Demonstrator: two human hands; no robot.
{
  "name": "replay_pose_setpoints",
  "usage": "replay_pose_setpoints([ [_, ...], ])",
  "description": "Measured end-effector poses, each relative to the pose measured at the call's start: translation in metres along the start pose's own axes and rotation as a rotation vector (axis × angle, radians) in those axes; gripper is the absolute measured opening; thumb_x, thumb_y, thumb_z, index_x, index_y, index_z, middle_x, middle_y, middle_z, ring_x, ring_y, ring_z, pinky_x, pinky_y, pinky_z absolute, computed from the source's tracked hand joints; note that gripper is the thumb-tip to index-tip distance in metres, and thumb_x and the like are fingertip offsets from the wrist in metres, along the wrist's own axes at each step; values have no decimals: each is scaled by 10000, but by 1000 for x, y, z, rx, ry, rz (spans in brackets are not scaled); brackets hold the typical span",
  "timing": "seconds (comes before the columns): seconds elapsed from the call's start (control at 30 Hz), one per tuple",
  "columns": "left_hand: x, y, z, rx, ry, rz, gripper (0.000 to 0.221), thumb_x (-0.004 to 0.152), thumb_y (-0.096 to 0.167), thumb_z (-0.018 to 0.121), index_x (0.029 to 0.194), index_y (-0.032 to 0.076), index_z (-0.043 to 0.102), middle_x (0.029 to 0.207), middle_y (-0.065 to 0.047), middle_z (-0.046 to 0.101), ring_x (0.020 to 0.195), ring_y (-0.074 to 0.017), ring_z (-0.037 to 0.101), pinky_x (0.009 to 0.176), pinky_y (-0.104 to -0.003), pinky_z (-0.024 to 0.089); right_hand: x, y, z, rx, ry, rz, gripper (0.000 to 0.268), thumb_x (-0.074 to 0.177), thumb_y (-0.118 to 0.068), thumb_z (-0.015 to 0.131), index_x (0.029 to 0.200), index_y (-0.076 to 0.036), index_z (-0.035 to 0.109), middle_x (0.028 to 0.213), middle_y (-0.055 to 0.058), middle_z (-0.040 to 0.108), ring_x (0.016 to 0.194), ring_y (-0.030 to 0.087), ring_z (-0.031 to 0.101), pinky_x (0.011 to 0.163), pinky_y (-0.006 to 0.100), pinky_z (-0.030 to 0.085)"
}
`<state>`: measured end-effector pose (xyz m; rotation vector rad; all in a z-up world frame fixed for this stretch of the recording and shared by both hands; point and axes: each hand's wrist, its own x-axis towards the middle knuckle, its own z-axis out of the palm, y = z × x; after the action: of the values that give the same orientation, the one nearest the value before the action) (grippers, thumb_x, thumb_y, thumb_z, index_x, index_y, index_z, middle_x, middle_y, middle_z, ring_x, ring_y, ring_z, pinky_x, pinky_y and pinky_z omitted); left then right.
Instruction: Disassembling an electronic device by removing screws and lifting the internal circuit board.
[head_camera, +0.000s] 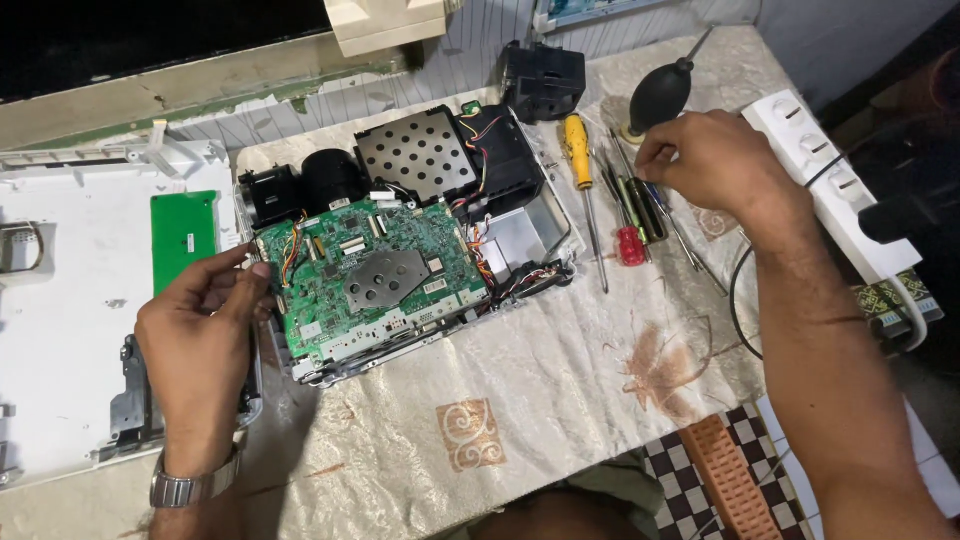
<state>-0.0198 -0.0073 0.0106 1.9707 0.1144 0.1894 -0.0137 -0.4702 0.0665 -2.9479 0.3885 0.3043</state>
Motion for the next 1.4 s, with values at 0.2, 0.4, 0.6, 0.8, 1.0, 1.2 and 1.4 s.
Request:
replay_pose_setpoints([
  [0.2, -3, 9, -1, -1, 2, 15, 223, 1033, 93, 688, 1244, 46, 739, 866, -31, 709, 684, -63, 593, 682, -188, 492, -6, -19, -3, 94, -51, 53, 242, 962, -324, 724, 1162, -199, 781, 1177, 1, 763, 1019, 238, 684, 901, 455, 498],
  [0.4, 4, -3, -2, 82, 67, 32, 217, 996, 139, 649, 1162, 110, 786, 725, 17, 681, 666, -28, 565, 672, -199, 459, 24, -25, 32, -190, -32, 85, 385, 877, -564, 656, 1074, -262, 793, 1117, 144, 762, 1059, 447, 686, 758, 542, 530],
  [0.6, 10, -16, -6, -26, 100, 143, 165, 969, 161, 687, 1088, 125, 795, 826, 25, 754, 727, -28, 620, 668, -197, 496, 46, -3, 58, -18, 89, 106, 346, 884, -517, 729, 1031, -223, 836, 1086, 174, 792, 1041, 456, 699, 802, 523, 524],
  [0.8, 6, -7, -9, -42, 117, 186, 159, 980, 186, 671, 1058, 106, 784, 743, 28, 735, 668, -35, 640, 643, -204, 513, 101, 66, 93, 746, 370, -230, 100, 1091, -157, 725, 1112, -123, 634, 912, 36, 646, 678, -1, 452, 532, 174, 277],
  [1.0, 1, -1, -9, -42, 162, 297, 140, 990, 132, 659, 1058, 94, 774, 889, 15, 755, 727, -54, 630, 666, -213, 521, -10, -50, 25, 884, 297, -519, 134, 1250, 5, 536, 1281, 71, 424, 1087, 247, 662, 987, 258, 695, 638, 236, 478],
  [1.2, -5, 4, -10, 18, 169, 408, 145, 1000, 163, 640, 1055, 117, 766, 951, -2, 754, 761, -89, 628, 698, -253, 497, -91, -179, -16, 464, -206, -167, 222, 1006, -269, 574, 1193, -193, 669, 1095, 34, 725, 966, 187, 693, 836, 392, 579],
  [1.4, -8, 6, -9, 17, 144, 420, 162, 1002, 171, 631, 1064, 108, 767, 885, -12, 717, 684, -104, 589, 643, -262, 473, -75, -176, 8, 184, 21, -500, 316, 1035, -257, 551, 1327, -173, 639, 1106, 20, 670, 644, 160, 552, 630, 363, 535],
])
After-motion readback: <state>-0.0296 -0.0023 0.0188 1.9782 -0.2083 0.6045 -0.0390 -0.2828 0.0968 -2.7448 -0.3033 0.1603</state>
